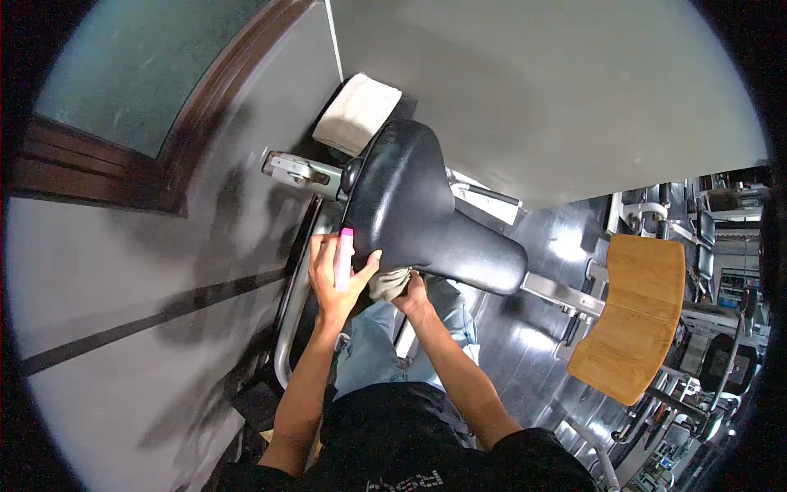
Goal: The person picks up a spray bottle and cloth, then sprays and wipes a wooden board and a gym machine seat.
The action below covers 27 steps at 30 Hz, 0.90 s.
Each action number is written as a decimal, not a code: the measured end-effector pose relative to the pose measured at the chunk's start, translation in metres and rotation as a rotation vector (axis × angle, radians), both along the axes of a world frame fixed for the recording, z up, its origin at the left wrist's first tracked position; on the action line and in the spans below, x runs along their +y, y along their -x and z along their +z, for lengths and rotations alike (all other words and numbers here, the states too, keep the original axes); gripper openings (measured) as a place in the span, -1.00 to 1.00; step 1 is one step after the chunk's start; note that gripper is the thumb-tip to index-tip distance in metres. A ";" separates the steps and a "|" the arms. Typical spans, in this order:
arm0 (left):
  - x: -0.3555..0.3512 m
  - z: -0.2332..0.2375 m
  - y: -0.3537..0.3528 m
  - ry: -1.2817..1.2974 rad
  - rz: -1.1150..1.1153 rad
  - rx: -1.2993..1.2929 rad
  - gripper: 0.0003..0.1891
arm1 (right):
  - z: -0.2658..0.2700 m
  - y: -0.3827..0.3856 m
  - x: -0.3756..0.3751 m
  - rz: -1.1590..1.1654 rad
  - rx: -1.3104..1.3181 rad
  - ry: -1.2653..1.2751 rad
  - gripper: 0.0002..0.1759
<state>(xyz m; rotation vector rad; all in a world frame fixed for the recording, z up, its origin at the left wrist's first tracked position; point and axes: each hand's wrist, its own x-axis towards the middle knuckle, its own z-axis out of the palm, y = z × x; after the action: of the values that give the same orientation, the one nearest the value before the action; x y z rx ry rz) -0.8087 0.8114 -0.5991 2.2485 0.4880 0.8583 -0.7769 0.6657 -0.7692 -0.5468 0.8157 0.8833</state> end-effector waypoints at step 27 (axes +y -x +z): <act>-0.004 0.001 0.003 0.073 -0.052 0.063 -0.60 | -0.040 -0.004 -0.029 -0.067 -0.210 0.165 -0.56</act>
<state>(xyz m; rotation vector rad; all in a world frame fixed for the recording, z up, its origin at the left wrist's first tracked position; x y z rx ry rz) -0.8121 0.8071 -0.5979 2.2173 0.4806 0.7335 -0.7730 0.6364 -0.8093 -0.7399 0.7140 0.6879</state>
